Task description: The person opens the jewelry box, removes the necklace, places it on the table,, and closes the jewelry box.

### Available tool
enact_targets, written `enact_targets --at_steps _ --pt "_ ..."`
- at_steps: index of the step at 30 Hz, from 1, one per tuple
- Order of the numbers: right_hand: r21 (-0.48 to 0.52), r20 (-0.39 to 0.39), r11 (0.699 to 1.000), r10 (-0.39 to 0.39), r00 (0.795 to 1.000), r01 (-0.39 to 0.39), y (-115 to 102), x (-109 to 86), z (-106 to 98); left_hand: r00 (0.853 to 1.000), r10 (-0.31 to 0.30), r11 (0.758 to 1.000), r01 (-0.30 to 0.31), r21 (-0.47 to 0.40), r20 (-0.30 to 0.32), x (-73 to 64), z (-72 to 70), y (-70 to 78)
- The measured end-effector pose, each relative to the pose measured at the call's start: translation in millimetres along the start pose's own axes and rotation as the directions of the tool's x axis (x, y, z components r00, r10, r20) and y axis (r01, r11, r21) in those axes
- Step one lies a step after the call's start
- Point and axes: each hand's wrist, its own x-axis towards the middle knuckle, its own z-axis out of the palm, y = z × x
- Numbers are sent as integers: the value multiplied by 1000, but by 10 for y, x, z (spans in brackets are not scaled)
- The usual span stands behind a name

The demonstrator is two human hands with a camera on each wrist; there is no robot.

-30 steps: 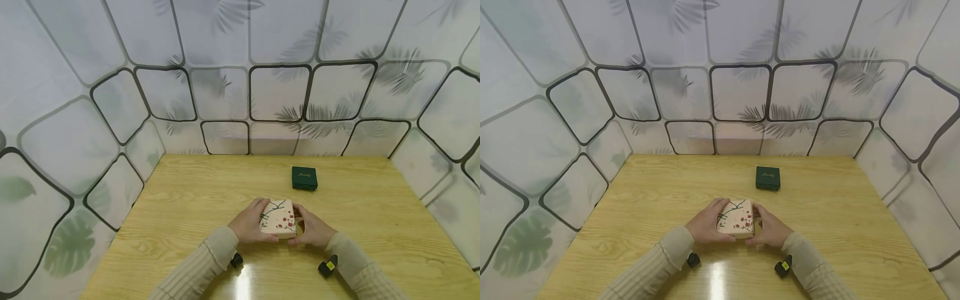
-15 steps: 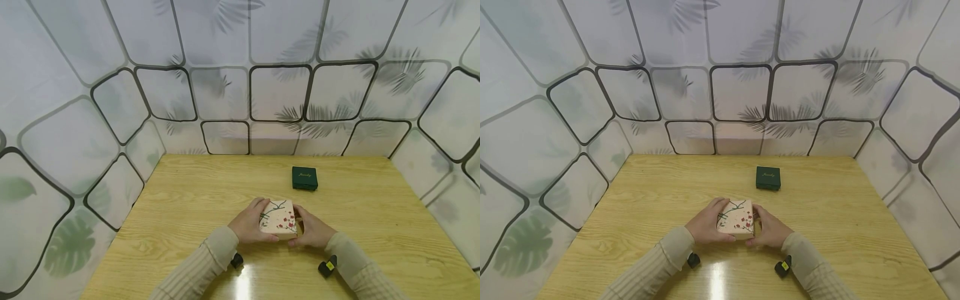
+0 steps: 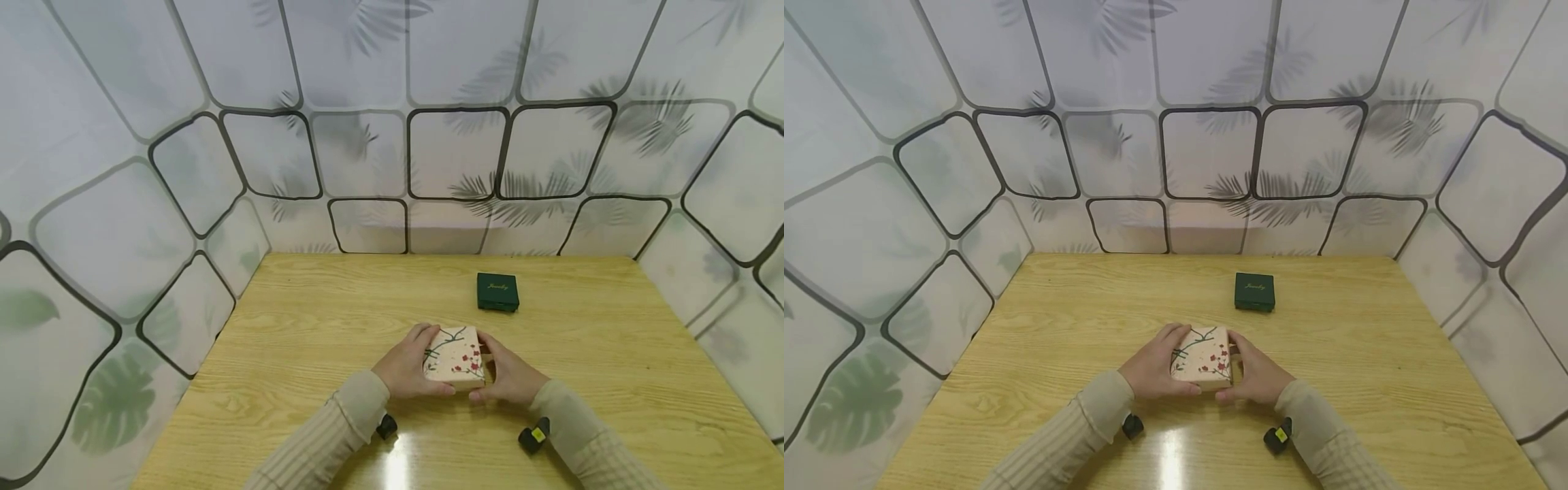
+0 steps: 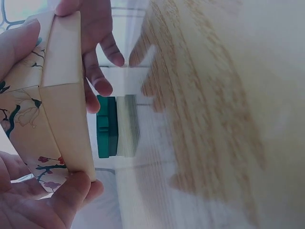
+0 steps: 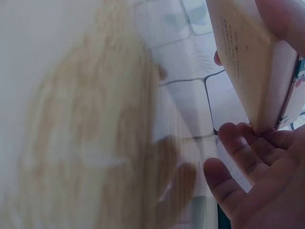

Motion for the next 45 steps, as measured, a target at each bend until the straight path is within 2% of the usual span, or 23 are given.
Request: enact_targets --at_steps 9,22,29,36,40,45 --pt "-1 -47 1000 -4 999 4 20 28 -11 1000 -6 1000 6 -10 -15 5 0 -8" --pt "13 -49 1000 -11 999 11 -71 21 -22 1000 -4 1000 3 -24 -31 -1 -16 -1" --pt "44 -55 999 -10 998 12 -89 15 -20 999 5 1000 -5 -4 -46 -9 -19 -4" --pt "3 -56 1000 -14 998 14 -71 21 -32 997 20 1000 -18 19 -81 -13 -34 5" --pt "-10 -63 1000 -22 998 22 -44 13 -39 996 15 1000 -13 19 -90 -7 -62 6" --pt "-26 -75 1000 3 997 -5 -16 6 -49 996 0 1000 0 1 -91 -9 -99 -6"
